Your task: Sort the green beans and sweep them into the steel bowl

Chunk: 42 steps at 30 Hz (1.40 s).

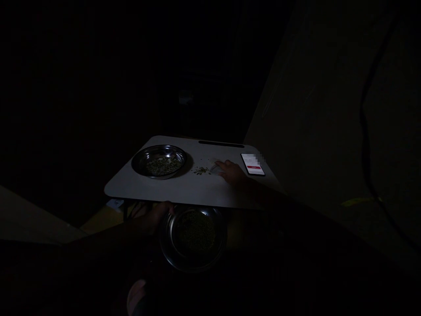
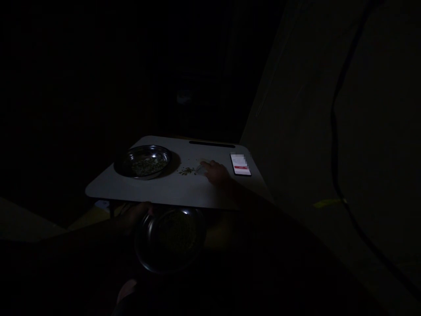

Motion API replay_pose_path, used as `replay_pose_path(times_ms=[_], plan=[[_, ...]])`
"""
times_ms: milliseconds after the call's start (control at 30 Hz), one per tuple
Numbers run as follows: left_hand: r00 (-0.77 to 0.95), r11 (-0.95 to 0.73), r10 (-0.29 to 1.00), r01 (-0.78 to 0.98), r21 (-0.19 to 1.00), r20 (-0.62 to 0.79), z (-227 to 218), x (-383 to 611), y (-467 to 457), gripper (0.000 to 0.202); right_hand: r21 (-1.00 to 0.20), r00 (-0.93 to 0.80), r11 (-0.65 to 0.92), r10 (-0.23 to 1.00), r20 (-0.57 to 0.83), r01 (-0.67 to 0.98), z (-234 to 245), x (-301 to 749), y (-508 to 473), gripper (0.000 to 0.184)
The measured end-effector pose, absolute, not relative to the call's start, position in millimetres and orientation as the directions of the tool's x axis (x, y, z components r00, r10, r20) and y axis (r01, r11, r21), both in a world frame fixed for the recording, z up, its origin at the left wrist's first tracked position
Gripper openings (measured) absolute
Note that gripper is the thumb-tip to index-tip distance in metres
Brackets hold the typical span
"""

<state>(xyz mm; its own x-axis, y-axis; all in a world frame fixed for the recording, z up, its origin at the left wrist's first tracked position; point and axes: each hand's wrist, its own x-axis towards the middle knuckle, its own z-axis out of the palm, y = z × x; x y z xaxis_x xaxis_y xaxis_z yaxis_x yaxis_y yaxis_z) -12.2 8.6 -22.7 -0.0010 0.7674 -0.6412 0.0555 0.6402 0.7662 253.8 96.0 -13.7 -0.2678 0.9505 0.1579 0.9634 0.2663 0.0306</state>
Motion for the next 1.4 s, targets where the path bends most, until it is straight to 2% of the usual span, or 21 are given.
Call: replay_pose_path(times_ms=[167,333,633,833,933,1033,1200,1400], plan=[[0.024,0.697,0.714,0.056,0.714,-0.699,-20,-12,9,0.002,0.028,-0.276,0.275,0.947,0.163,0.961,-14,245,95,0.051],[0.007,0.658,0.752,0.055,0.751,-0.659,-18,-11,8,0.005,0.011,-0.34,0.344,0.924,0.173,0.939,-15,230,83,0.051],[-0.014,0.628,0.778,0.07,0.775,-0.628,-22,-10,7,0.002,-0.155,-0.454,0.483,0.871,0.186,0.862,-20,207,37,0.049],[0.03,0.7,0.711,0.071,0.71,-0.703,-27,-12,11,0.008,-0.236,-0.576,0.605,0.796,0.186,0.76,-19,193,15,0.049],[0.009,0.675,0.736,0.07,0.735,-0.677,-26,-12,10,0.004,-0.254,-0.531,0.561,0.828,0.18,0.788,-18,194,19,0.049],[-0.008,0.636,0.772,0.051,0.77,-0.636,-25,-11,9,0.003,-0.247,-0.389,0.421,0.906,0.17,0.873,-19,204,33,0.048],[0.059,0.68,0.727,0.074,0.729,-0.684,-25,-11,9,0.008,-0.184,-0.19,0.22,0.967,0.167,0.958,-23,228,58,0.051],[0.056,0.669,0.737,0.084,0.739,-0.674,-23,-11,6,0.009,-0.145,-0.184,0.205,0.972,0.148,0.968,-23,228,72,0.054]])
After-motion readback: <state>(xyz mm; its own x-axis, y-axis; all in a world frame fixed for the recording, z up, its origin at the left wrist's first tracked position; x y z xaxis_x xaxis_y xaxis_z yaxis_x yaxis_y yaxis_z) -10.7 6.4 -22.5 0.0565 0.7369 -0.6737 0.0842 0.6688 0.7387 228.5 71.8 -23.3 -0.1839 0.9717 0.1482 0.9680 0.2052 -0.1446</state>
